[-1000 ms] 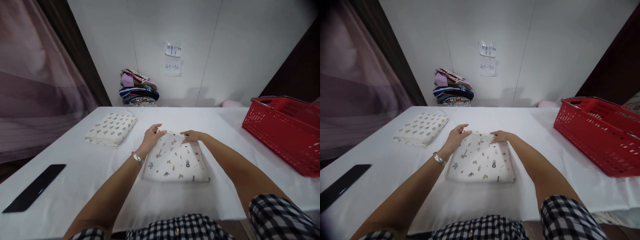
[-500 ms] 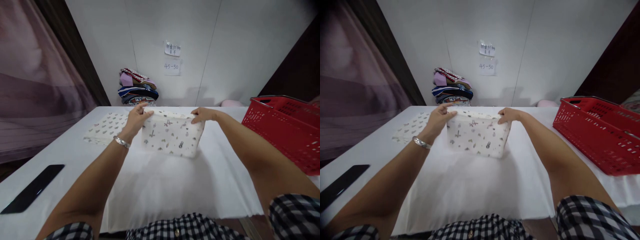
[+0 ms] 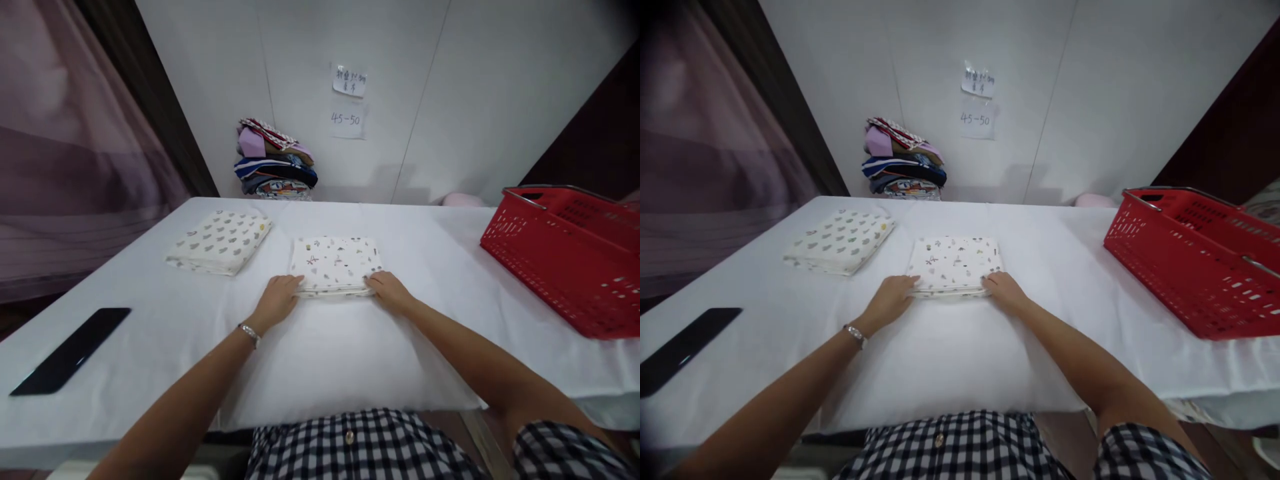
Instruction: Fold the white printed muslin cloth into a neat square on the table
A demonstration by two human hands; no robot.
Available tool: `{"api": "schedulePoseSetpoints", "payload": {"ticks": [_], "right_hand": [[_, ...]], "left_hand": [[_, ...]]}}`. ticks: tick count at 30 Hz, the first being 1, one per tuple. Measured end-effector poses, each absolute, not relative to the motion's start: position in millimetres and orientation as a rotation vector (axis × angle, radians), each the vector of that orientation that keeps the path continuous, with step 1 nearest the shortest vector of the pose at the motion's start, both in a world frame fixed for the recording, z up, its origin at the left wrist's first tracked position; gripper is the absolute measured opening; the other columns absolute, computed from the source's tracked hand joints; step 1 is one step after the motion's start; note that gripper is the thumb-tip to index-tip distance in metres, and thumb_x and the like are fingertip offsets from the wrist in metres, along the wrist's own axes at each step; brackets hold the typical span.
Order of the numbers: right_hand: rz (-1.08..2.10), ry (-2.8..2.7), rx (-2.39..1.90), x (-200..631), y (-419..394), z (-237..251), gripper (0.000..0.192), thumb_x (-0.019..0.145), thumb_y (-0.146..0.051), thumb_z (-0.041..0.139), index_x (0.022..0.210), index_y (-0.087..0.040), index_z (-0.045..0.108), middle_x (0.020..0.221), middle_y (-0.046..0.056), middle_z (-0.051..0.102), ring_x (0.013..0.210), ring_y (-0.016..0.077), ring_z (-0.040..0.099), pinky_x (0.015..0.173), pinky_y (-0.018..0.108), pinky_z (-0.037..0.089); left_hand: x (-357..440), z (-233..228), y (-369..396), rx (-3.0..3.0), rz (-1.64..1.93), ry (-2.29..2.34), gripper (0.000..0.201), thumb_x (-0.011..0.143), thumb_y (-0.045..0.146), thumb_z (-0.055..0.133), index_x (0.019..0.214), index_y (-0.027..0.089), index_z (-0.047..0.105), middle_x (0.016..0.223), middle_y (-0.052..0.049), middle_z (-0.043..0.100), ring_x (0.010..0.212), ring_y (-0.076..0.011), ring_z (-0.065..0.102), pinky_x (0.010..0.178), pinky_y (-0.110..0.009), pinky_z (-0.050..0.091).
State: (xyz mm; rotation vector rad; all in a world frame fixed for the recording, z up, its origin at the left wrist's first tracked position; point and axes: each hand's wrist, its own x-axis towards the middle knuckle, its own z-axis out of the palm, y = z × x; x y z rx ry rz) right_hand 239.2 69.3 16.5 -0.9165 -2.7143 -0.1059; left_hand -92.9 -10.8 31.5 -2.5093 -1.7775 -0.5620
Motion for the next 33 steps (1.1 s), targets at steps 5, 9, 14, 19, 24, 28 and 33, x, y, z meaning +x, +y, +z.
{"api": "schedulePoseSetpoints", "payload": {"ticks": [5,9,14,19,24,28,33], "right_hand": [[-0.028,-2.613,-0.924,245.5,57.5,2.0,0.046,0.070,0.001,0.045,0.111,-0.015,0.058,0.106,0.012,0.059,0.095,0.0234,0.050,0.082,0.037,0.041],[0.085,-2.594,-0.912,248.2,52.1,11.4,0.046,0.071,-0.001,0.045,0.112,-0.017,0.058,0.107,0.011,0.059,0.098,0.0235,0.050,0.085,0.038,0.042],[0.297,-2.520,-1.008,244.7,51.3,22.8,0.028,0.080,-0.017,0.050,0.106,-0.020,0.062,0.103,0.009,0.062,0.096,0.0217,0.054,0.085,0.037,0.044],[0.316,-2.577,-1.071,236.1,62.2,28.9,0.022,0.086,-0.021,0.048,0.097,-0.021,0.067,0.098,0.007,0.064,0.090,0.0200,0.056,0.084,0.035,0.044],[0.423,-2.573,-1.051,238.3,68.1,29.1,0.021,0.084,-0.023,0.051,0.097,-0.021,0.068,0.097,0.007,0.064,0.091,0.0198,0.056,0.084,0.034,0.044],[0.505,-2.434,-1.067,251.6,72.1,28.4,0.020,0.085,-0.021,0.048,0.089,-0.021,0.068,0.090,0.005,0.064,0.086,0.0182,0.057,0.080,0.032,0.045],[0.474,-2.250,-1.176,273.1,75.0,23.4,0.018,0.082,-0.018,0.051,0.087,-0.021,0.068,0.092,0.006,0.064,0.087,0.0190,0.057,0.077,0.032,0.045]], "left_hand": [[-88.4,7.7,-21.4,-2.472,-0.554,-1.786,0.040,0.074,0.009,0.045,0.112,0.018,0.057,0.106,-0.009,0.059,0.103,-0.0236,0.052,0.091,-0.039,0.038],[-87.5,17.4,-21.0,-2.484,-0.569,-1.807,0.038,0.074,0.011,0.048,0.110,0.017,0.058,0.103,-0.008,0.059,0.098,-0.0231,0.052,0.088,-0.039,0.040],[-74.5,24.5,-15.8,-2.480,-0.722,-1.866,0.027,0.081,0.028,0.052,0.104,0.019,0.061,0.100,-0.006,0.060,0.094,-0.0214,0.054,0.088,-0.039,0.040],[-49.1,26.2,-1.5,-2.544,-0.712,-1.808,0.020,0.084,0.026,0.051,0.100,0.021,0.063,0.098,-0.006,0.061,0.093,-0.0207,0.054,0.084,-0.038,0.041],[-35.9,24.5,7.7,-2.578,-0.670,-1.757,0.018,0.085,0.027,0.053,0.098,0.020,0.063,0.098,-0.006,0.061,0.090,-0.0210,0.052,0.081,-0.036,0.042],[-33.3,24.7,9.2,-2.616,-0.663,-1.705,0.019,0.085,0.028,0.052,0.098,0.020,0.063,0.097,-0.007,0.060,0.089,-0.0208,0.051,0.078,-0.035,0.042],[-27.0,24.1,11.3,-2.621,-0.756,-1.701,0.023,0.086,0.035,0.050,0.097,0.021,0.064,0.094,-0.006,0.061,0.088,-0.0211,0.051,0.077,-0.036,0.042]]}}
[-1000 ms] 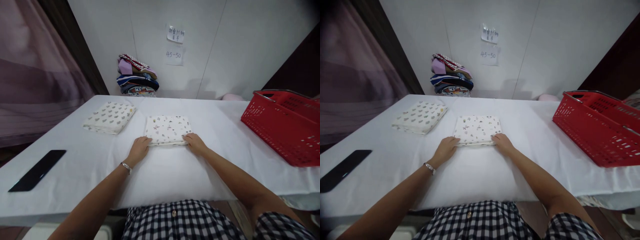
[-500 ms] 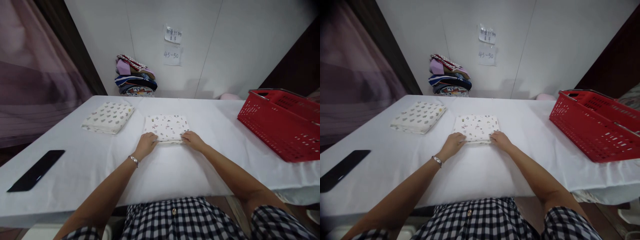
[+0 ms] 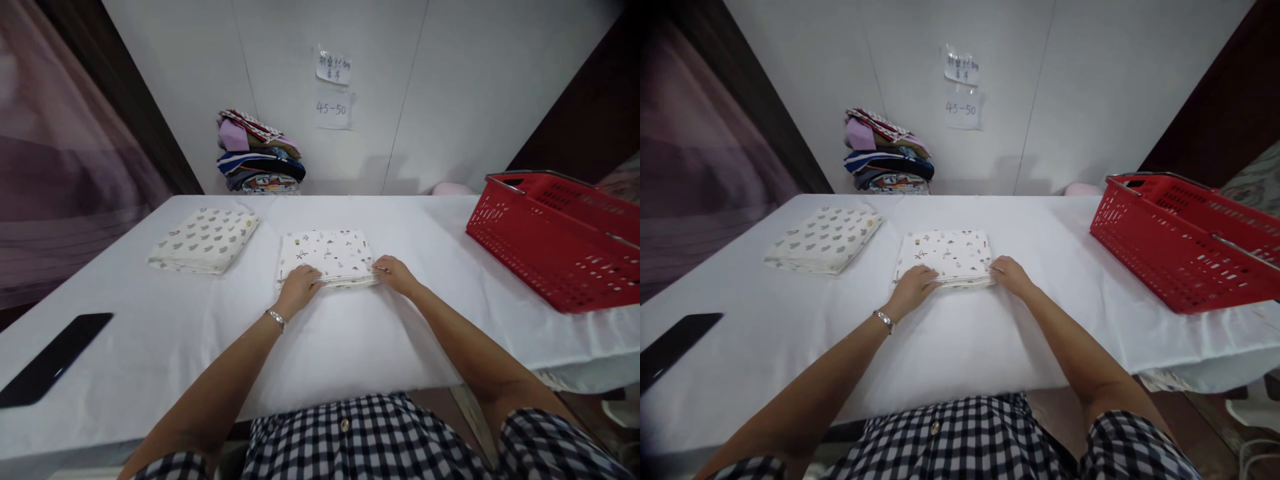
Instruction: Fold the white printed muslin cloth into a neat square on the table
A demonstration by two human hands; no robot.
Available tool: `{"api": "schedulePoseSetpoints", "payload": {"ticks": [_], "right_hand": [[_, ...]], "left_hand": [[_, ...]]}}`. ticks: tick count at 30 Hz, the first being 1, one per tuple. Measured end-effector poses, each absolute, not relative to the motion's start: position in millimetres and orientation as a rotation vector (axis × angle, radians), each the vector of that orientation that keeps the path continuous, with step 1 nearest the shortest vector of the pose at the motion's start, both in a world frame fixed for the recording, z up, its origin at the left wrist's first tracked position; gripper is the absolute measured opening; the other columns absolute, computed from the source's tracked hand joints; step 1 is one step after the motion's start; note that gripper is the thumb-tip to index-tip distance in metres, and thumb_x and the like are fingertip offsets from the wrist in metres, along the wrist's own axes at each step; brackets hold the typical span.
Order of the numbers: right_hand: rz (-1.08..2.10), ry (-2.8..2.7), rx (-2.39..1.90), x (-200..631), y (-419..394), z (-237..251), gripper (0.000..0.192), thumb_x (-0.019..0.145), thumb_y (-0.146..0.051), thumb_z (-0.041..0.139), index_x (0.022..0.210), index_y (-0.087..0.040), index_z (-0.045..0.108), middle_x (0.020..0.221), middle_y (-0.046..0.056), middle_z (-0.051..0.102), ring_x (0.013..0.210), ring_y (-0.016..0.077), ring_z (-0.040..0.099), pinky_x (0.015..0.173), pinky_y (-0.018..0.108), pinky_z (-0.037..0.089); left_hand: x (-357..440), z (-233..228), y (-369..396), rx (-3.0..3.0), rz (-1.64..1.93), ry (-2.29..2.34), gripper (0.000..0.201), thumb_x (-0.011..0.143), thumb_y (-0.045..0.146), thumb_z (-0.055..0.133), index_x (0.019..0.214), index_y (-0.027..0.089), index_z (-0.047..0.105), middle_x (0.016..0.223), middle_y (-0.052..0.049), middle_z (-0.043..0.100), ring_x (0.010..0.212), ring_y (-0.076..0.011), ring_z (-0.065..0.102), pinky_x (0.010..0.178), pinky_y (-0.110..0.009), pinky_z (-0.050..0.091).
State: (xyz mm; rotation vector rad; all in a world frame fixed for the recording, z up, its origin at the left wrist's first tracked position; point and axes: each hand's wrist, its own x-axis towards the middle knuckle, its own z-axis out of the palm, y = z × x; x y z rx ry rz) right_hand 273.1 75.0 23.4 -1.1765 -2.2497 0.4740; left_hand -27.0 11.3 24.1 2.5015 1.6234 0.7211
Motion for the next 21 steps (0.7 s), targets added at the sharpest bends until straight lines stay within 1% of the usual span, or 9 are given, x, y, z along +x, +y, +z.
{"api": "schedulePoseSetpoints", "payload": {"ticks": [6,14,17,21], "right_hand": [[0.545,-2.205,-1.178,279.6,71.6,17.1,0.018,0.081,-0.019,0.054,0.089,-0.023,0.070,0.093,0.005,0.063,0.088,0.0184,0.057,0.074,0.030,0.046],[0.592,-2.235,-1.235,283.4,75.5,15.8,0.024,0.081,-0.015,0.052,0.096,-0.023,0.069,0.096,0.004,0.063,0.084,0.0163,0.059,0.076,0.030,0.047],[0.556,-2.283,-1.230,284.0,76.4,16.4,0.024,0.082,-0.014,0.053,0.096,-0.024,0.069,0.097,0.004,0.063,0.087,0.0166,0.059,0.078,0.030,0.047],[0.410,-2.404,-1.229,282.6,77.1,18.1,0.025,0.086,-0.015,0.049,0.099,-0.024,0.067,0.100,0.004,0.064,0.094,0.0186,0.057,0.080,0.032,0.046]], "left_hand": [[-13.3,22.8,16.8,2.423,0.761,1.630,0.027,0.089,0.035,0.044,0.096,0.020,0.066,0.090,-0.006,0.062,0.087,-0.0201,0.052,0.080,-0.037,0.042],[-3.0,23.9,20.5,2.421,0.744,1.635,0.024,0.087,0.033,0.048,0.096,0.019,0.066,0.092,-0.006,0.062,0.086,-0.0205,0.052,0.080,-0.037,0.041],[-2.1,23.7,21.5,2.425,0.745,1.629,0.024,0.087,0.033,0.048,0.096,0.019,0.066,0.091,-0.006,0.062,0.086,-0.0204,0.052,0.081,-0.037,0.041],[-1.4,22.1,23.6,2.435,0.733,1.622,0.024,0.088,0.033,0.047,0.095,0.020,0.066,0.090,-0.005,0.061,0.085,-0.0199,0.052,0.079,-0.036,0.041]]}}
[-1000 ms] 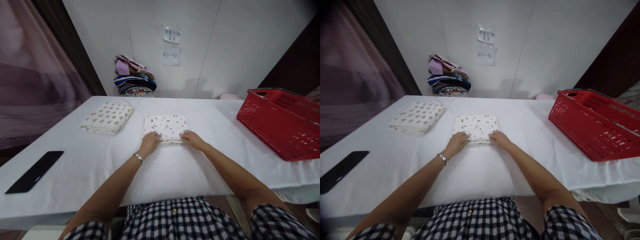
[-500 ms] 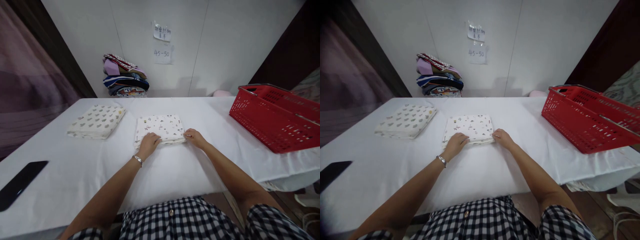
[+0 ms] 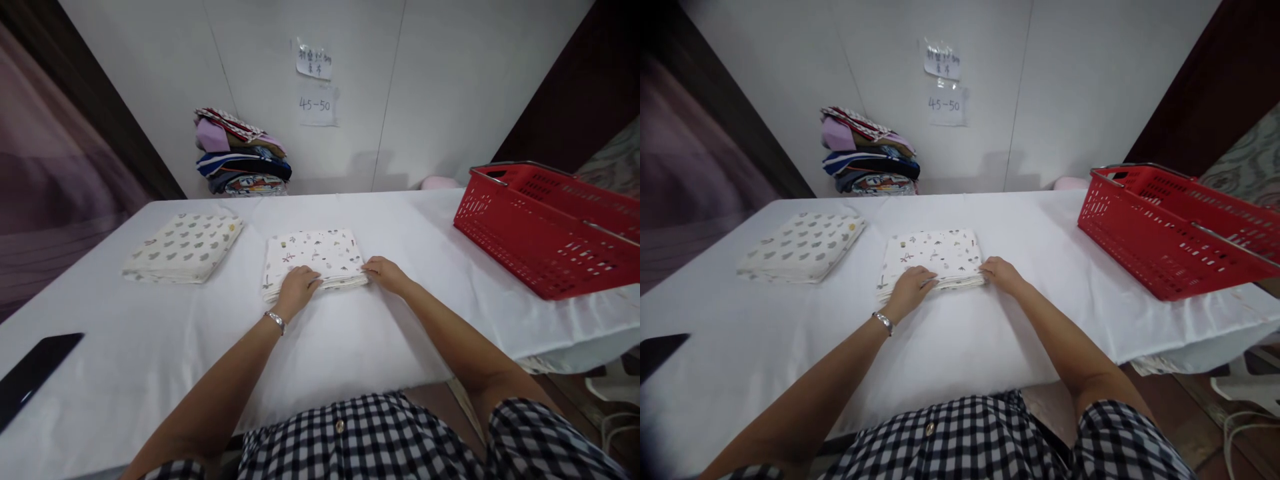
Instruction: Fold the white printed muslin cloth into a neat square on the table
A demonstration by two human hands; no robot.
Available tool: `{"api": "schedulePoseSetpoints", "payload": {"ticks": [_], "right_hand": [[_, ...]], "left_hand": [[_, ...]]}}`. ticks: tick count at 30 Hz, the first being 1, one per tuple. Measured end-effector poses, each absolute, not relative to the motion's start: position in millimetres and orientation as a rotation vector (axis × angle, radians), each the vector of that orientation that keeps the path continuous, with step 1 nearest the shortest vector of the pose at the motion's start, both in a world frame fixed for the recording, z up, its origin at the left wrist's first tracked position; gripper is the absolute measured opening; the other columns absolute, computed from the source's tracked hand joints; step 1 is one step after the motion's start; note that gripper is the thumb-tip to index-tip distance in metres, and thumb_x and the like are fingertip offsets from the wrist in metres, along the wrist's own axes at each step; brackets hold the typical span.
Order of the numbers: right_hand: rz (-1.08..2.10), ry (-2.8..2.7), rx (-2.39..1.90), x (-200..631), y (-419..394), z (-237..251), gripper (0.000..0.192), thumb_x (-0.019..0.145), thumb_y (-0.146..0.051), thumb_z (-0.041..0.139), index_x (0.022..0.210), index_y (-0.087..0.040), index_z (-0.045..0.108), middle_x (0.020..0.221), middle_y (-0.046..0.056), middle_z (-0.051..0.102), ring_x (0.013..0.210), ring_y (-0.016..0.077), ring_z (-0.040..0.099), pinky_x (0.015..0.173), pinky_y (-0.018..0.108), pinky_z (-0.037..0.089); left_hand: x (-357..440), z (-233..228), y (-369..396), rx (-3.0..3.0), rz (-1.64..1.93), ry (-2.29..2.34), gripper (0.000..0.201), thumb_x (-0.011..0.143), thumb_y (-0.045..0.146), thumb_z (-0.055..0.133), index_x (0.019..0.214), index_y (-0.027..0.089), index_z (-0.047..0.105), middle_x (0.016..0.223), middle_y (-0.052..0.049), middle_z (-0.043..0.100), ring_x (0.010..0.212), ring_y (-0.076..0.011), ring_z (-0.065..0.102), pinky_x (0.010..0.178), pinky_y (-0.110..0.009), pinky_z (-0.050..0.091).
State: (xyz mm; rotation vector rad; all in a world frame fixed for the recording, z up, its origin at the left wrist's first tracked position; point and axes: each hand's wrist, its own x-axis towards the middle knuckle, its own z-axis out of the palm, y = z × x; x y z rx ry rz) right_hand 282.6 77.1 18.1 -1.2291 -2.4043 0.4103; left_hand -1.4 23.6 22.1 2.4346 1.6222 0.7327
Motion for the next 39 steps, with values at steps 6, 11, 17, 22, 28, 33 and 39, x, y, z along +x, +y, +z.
{"api": "schedulePoseSetpoints", "payload": {"ticks": [6,11,17,22,28,33,39], "right_hand": [[0.280,-2.409,-1.175,283.4,75.2,21.9,0.025,0.088,-0.015,0.044,0.097,-0.023,0.066,0.098,0.006,0.064,0.095,0.0187,0.055,0.077,0.031,0.046],[0.295,-2.436,-1.145,289.6,70.6,21.4,0.024,0.089,-0.016,0.044,0.097,-0.023,0.066,0.098,0.005,0.064,0.094,0.0184,0.055,0.077,0.031,0.046],[0.240,-2.570,-1.063,296.0,70.3,21.7,0.026,0.084,-0.014,0.051,0.103,-0.024,0.064,0.105,0.006,0.063,0.100,0.0194,0.054,0.077,0.030,0.046],[0.220,-2.612,-1.044,298.0,73.6,22.2,0.027,0.083,-0.013,0.050,0.104,-0.024,0.064,0.105,0.006,0.062,0.099,0.0197,0.054,0.075,0.030,0.047],[0.204,-2.619,-1.101,292.6,75.9,22.4,0.023,0.087,-0.016,0.047,0.100,-0.023,0.065,0.102,0.006,0.063,0.096,0.0199,0.054,0.073,0.029,0.046],[0.223,-2.530,-1.135,288.0,72.0,32.7,0.023,0.090,-0.016,0.042,0.099,-0.020,0.063,0.100,0.007,0.063,0.095,0.0189,0.054,0.075,0.030,0.045],[0.232,-2.584,-1.157,289.5,64.3,31.2,0.022,0.088,-0.013,0.044,0.096,-0.019,0.063,0.099,0.007,0.062,0.094,0.0191,0.053,0.073,0.029,0.044]], "left_hand": [[-0.2,22.3,25.3,2.453,0.719,1.610,0.029,0.090,0.034,0.041,0.086,0.020,0.067,0.084,-0.005,0.060,0.081,-0.0185,0.051,0.075,-0.034,0.040],[0.6,23.3,24.7,2.449,0.708,1.627,0.031,0.091,0.033,0.040,0.084,0.019,0.066,0.082,-0.005,0.060,0.078,-0.0182,0.050,0.075,-0.034,0.040],[-0.1,21.1,25.2,2.450,0.736,1.622,0.030,0.090,0.034,0.040,0.085,0.021,0.067,0.084,-0.005,0.060,0.080,-0.0187,0.051,0.077,-0.036,0.040],[-2.0,21.7,24.3,2.426,0.730,1.593,0.026,0.089,0.034,0.044,0.091,0.021,0.067,0.088,-0.005,0.062,0.084,-0.0191,0.052,0.079,-0.036,0.041],[-2.3,22.0,24.4,2.421,0.731,1.597,0.025,0.087,0.034,0.046,0.092,0.021,0.067,0.089,-0.005,0.062,0.085,-0.0202,0.052,0.078,-0.036,0.042],[-1.8,22.3,24.2,2.453,0.723,1.591,0.026,0.089,0.033,0.043,0.088,0.021,0.066,0.085,-0.005,0.061,0.082,-0.0192,0.052,0.078,-0.035,0.041],[-1.2,23.9,23.5,2.474,0.726,1.591,0.030,0.091,0.032,0.040,0.082,0.020,0.065,0.082,-0.005,0.060,0.079,-0.0184,0.051,0.077,-0.035,0.040]]}}
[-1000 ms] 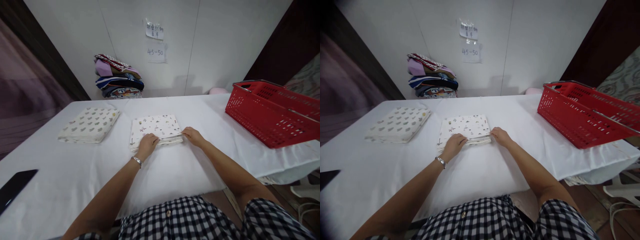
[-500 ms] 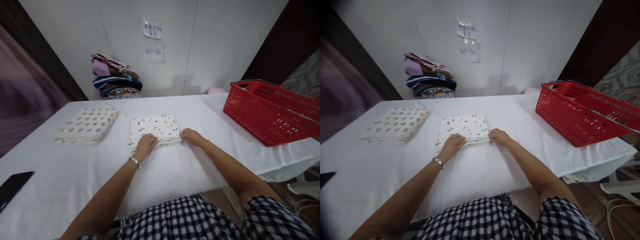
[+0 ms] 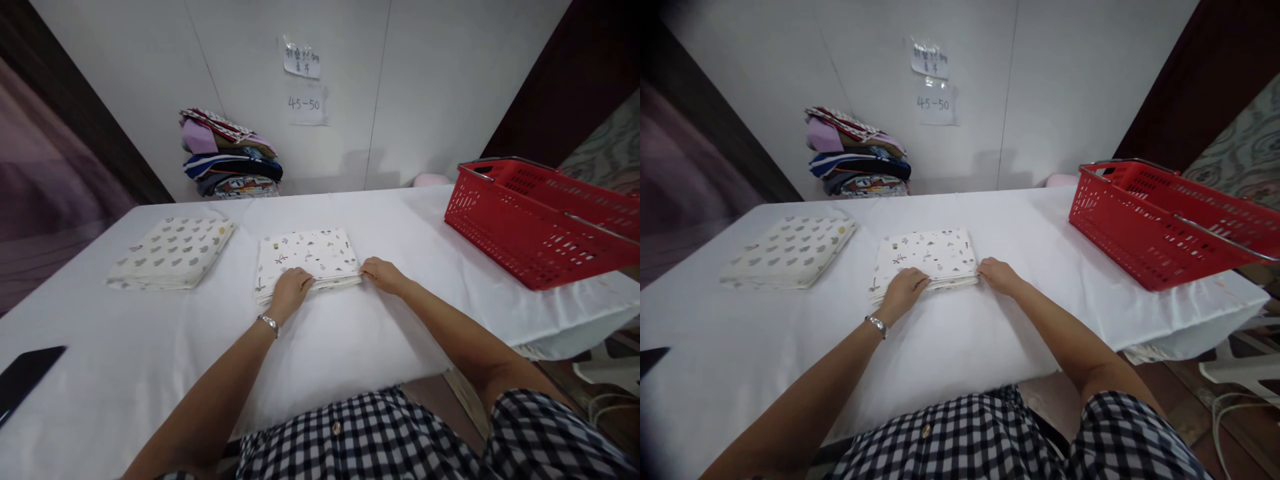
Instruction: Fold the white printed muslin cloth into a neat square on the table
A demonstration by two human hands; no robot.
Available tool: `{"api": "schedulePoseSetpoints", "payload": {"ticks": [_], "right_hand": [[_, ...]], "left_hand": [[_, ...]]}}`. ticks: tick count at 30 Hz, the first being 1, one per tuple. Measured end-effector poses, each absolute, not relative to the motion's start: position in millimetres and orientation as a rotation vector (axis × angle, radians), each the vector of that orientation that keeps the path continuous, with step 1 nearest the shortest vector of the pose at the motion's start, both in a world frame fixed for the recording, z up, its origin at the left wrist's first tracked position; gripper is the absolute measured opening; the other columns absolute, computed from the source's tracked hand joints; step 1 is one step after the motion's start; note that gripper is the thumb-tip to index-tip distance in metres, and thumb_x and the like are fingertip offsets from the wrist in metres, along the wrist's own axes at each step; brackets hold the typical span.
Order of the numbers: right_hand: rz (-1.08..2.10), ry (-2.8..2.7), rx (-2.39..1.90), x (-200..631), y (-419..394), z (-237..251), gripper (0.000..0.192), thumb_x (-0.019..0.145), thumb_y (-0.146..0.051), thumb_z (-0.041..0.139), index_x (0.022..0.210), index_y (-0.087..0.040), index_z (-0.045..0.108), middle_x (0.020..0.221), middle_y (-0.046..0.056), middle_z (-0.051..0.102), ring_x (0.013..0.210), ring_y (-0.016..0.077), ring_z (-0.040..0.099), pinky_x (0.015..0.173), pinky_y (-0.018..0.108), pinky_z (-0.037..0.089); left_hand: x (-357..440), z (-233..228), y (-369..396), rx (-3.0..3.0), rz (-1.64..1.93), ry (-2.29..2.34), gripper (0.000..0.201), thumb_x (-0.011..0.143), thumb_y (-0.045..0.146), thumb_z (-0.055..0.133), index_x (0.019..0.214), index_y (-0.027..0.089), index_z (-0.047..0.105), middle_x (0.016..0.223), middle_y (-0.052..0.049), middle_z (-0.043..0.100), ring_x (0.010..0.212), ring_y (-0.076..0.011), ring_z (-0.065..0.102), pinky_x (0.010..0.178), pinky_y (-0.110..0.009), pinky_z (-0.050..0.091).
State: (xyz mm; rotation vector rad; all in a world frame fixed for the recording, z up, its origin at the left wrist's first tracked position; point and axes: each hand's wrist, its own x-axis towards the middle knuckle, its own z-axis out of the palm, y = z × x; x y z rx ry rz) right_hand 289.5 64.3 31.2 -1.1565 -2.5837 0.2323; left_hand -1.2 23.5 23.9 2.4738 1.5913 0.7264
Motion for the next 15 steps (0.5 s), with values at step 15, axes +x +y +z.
{"api": "schedulePoseSetpoints", "payload": {"ticks": [15], "right_hand": [[0.212,-2.707,-1.110,292.1,62.2,34.3,0.024,0.084,-0.012,0.047,0.101,-0.021,0.061,0.104,0.007,0.061,0.098,0.0192,0.051,0.070,0.027,0.041]], "left_hand": [[-4.5,24.6,20.5,2.407,0.732,1.567,0.024,0.085,0.039,0.051,0.092,0.021,0.065,0.089,-0.004,0.061,0.085,-0.0198,0.051,0.077,-0.034,0.041]]}}
